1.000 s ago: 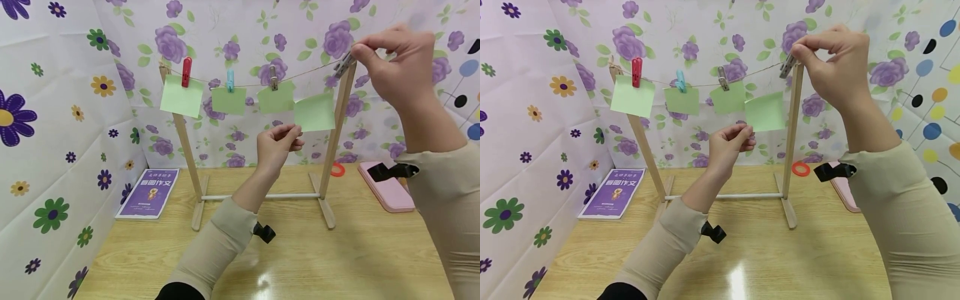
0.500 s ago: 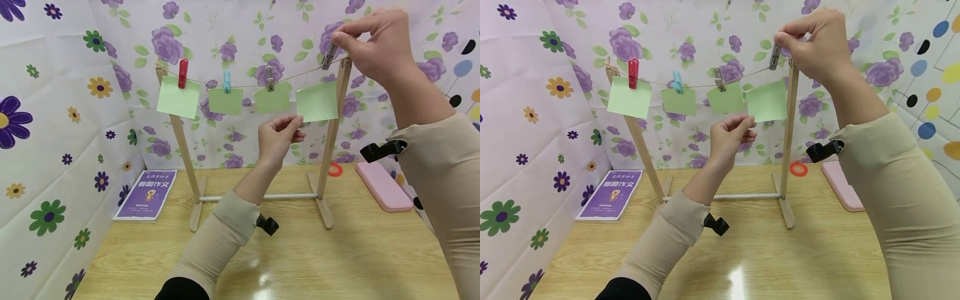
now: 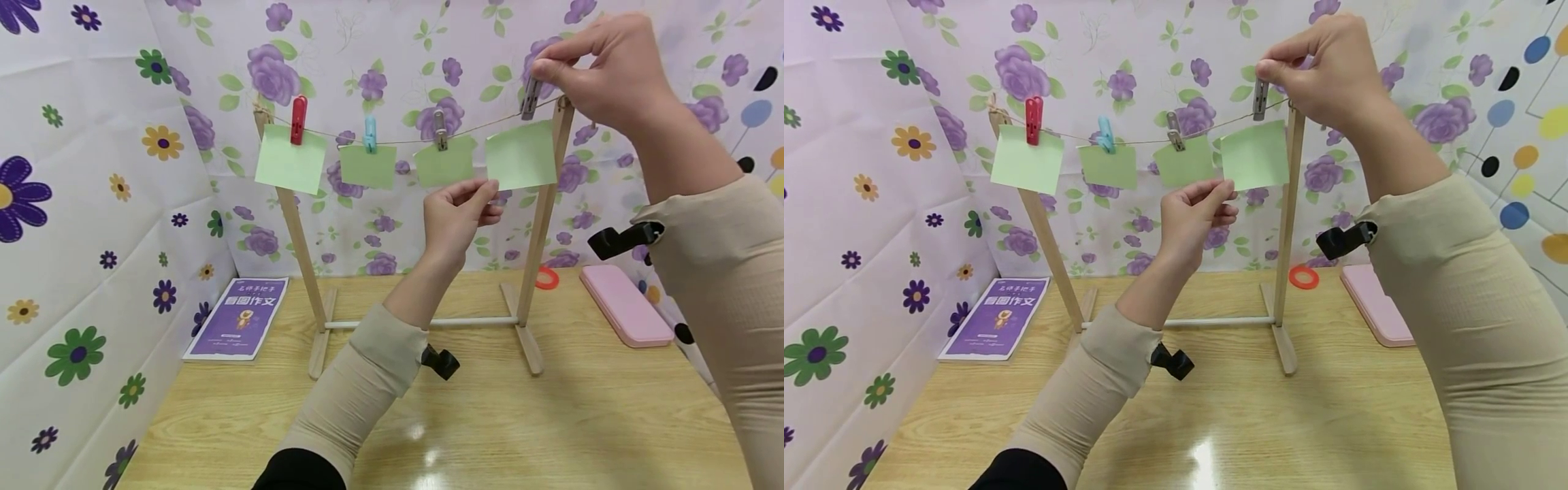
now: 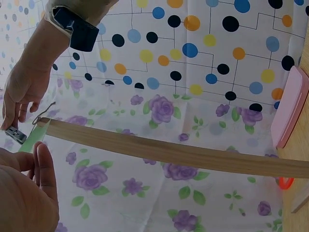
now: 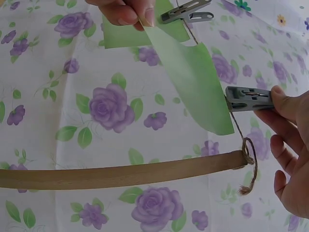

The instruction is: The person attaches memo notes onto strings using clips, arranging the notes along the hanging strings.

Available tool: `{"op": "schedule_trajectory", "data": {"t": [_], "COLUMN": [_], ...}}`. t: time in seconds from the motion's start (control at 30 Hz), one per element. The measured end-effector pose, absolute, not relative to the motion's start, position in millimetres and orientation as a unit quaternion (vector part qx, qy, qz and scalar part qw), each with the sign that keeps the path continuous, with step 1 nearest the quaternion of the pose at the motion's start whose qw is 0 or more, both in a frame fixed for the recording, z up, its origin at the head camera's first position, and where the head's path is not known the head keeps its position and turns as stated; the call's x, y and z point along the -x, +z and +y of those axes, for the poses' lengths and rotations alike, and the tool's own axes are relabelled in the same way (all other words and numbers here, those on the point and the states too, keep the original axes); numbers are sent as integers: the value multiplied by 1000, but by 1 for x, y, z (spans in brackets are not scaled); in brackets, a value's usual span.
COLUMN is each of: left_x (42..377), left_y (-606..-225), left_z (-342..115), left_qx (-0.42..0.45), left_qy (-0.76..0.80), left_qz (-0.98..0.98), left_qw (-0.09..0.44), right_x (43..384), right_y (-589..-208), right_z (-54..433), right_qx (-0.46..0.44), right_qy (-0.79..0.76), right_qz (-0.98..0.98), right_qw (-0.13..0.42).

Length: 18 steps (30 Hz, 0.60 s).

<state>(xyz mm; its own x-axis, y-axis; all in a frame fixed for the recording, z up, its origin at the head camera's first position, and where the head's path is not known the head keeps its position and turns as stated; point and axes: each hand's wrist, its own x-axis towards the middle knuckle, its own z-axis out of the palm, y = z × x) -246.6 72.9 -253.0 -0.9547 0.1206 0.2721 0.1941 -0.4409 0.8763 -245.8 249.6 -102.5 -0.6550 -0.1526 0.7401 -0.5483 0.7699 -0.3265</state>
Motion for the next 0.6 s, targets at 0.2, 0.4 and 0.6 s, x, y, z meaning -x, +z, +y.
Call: {"op": "schedule_trajectory", "data": {"t": [0.2, 0.4, 0.6], "left_x": [245, 246, 246], "left_y": [-249, -248, -248], "left_z": [73, 74, 75], "left_qx": [149, 148, 148], "left_qy": [-841, -844, -844], "left_qz": [-519, -515, -515], "left_qw": [22, 17, 15], "right_x": [246, 247, 248], "right_y": [-101, -101, -101], "right_z": [250, 249, 250], "right_qx": [-221, -229, -222], "right_qy": [256, 246, 243], "right_qz": [-872, -877, -886], "right_qw": [354, 343, 327]}}
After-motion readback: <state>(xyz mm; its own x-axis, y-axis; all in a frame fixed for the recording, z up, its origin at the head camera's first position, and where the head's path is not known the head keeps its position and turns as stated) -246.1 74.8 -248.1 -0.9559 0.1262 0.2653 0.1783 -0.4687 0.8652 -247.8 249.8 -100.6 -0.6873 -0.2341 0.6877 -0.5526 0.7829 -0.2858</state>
